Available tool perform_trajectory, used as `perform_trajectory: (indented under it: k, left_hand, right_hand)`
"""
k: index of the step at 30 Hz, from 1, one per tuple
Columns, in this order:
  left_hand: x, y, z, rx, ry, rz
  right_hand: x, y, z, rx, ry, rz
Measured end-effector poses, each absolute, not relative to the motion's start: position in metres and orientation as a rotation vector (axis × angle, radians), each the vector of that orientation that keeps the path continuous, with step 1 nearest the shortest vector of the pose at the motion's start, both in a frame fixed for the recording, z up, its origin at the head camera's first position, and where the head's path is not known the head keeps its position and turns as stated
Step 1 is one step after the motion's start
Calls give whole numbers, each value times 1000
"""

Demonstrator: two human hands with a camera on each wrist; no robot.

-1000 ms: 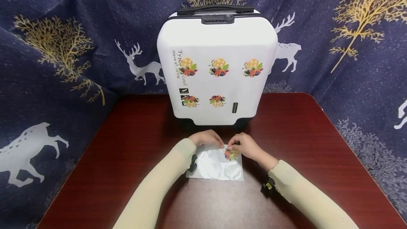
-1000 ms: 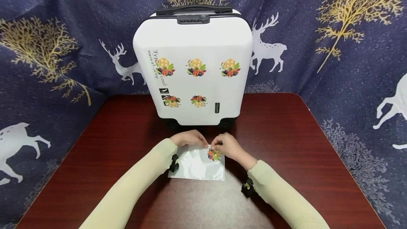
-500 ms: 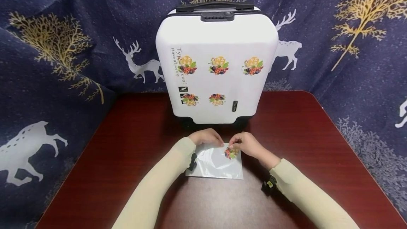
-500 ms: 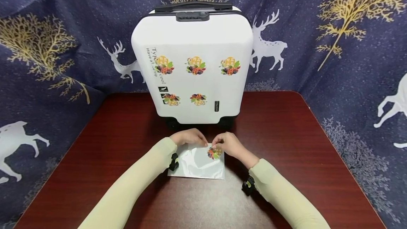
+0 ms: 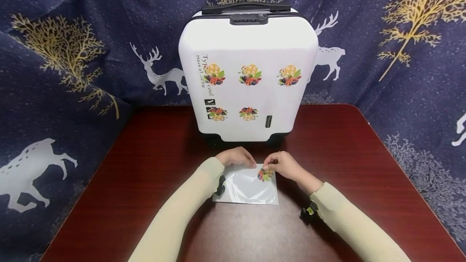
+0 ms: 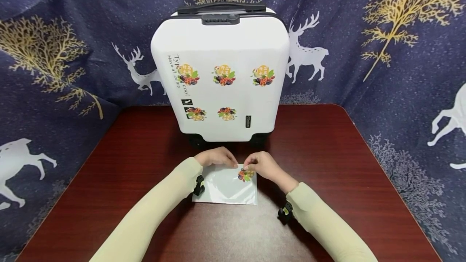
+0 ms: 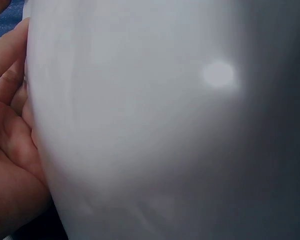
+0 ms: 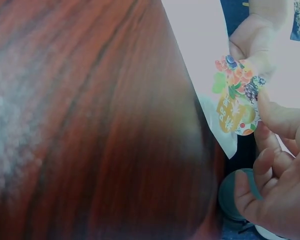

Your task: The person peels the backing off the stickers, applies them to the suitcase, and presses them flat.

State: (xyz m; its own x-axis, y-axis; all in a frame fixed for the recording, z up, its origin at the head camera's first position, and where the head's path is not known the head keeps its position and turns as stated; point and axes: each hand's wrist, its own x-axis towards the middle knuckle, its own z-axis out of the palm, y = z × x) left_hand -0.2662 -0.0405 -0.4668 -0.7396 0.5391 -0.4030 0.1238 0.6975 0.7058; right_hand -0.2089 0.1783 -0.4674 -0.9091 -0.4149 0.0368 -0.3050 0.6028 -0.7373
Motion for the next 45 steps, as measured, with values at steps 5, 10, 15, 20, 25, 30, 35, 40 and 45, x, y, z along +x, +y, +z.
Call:
perform_trajectory:
  k: [5,10,15,20,25,30,35,40,45]
  left_hand:
    - [-269,-41,-466,519,2287,897]
    - [-267,-40,-466,486,2290,902]
    - [-264,-40,-465,494,2303,903]
    - [-263,-41,-465,498,2286,902]
    - [-264,-41,-466,493,2281,912]
    - [-266,-41,-467,490,2292,915]
    - [-268,-40,-467,483,2299,919]
    - [-267,-40,-467,469,2294,922]
    - [-266,-40,-468,462,2291,927]
  right_hand:
    - [-208,179,-466,-584,2677,-1194]
    - [-206,179,-464,-557,2661,-1200]
    - [-204,180,-463,-553,2653,-1209]
    - [-203,181,-464,-567,2646,-1221]
    - [-202,184,-465,-575,2635,-1242]
    - [-201,187,-465,-561,2637,-1257]
    - [-200,190,-464,-548,2627,-1284]
    - [-198,191,-464,-530,2603,-1317]
    - [-197,191,-465,-522,2602,-1326]
